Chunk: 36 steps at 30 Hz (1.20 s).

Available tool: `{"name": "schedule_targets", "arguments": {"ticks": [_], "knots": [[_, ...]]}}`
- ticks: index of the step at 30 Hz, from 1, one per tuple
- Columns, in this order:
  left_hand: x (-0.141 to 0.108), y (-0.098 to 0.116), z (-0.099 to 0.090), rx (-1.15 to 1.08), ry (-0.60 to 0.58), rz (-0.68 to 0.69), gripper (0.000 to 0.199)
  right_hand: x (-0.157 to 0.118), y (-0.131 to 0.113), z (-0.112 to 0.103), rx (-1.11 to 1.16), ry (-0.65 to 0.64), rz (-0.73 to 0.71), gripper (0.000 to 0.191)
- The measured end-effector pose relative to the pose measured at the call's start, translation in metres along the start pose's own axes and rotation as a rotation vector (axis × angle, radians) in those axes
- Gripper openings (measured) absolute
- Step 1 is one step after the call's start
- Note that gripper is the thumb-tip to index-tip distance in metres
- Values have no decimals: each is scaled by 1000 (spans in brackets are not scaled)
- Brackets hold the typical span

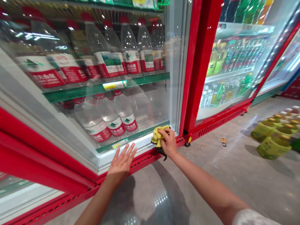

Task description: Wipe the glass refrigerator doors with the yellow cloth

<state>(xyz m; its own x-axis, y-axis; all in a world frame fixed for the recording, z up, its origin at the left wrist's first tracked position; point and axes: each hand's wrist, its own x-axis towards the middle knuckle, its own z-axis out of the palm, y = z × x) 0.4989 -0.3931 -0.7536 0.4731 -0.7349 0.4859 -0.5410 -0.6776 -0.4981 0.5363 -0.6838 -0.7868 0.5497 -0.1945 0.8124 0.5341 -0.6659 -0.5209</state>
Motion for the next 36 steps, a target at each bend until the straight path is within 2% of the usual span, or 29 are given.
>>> {"name": "schedule_targets", "arguments": {"ticks": [2, 4, 7, 9, 10, 13, 15, 17, 20, 22, 23, 25, 27, 29, 32, 34, 36], "knots": [[-6, -4, -4, -1, -2, -13, 75, 17, -14, 8, 19, 111, 63, 52], [-9, -7, -8, -1, -16, -15, 75, 26, -35, 19, 22, 151, 67, 52], [-12, -10, -12, 6, -14, -6, 76, 14, -54, 30, -9, -18, -62, 54], [-15, -12, -15, 10, -9, 2, 75, 2, -50, 25, -27, -142, -133, 55], [-17, -14, -17, 14, -9, -2, 74, -2, -45, 21, -32, -162, -133, 53], [-28, -22, -25, 31, -20, -23, 70, 5, -37, 10, -16, -38, -24, 43], [-37, -28, -31, 38, -33, -41, 65, 17, -47, 13, 10, 72, 36, 42], [-43, -33, -36, 38, -49, -52, 61, 25, -66, 23, 23, 81, 19, 48], [-48, -38, -39, 41, -39, -41, 60, 17, -88, 36, -13, -89, -135, 58], [-50, -40, -41, 44, -21, -24, 61, 7, -86, 36, -56, -202, -248, 59], [-52, -41, -43, 49, -14, -23, 62, 4, -81, 32, -74, -218, -278, 58], [-55, -43, -48, 74, -3, -40, 65, 10, -72, 23, -94, -158, -268, 53], [-59, -45, -53, 117, 1, -65, 67, 29, -75, 18, -96, -47, -221, 46], [-63, -47, -58, 163, 6, -85, 67, 53, -96, 25, -88, 5, -211, 42], [-70, -48, -57, 206, 41, -102, 66, 71, -145, 51, -66, -62, -313, 39], [-75, -48, -54, 219, 73, -115, 66, 62, -169, 69, -71, -131, -402, 37], [-81, -48, -51, 240, 72, -140, 65, 42, -173, 79, -77, -190, -466, 35]]}}
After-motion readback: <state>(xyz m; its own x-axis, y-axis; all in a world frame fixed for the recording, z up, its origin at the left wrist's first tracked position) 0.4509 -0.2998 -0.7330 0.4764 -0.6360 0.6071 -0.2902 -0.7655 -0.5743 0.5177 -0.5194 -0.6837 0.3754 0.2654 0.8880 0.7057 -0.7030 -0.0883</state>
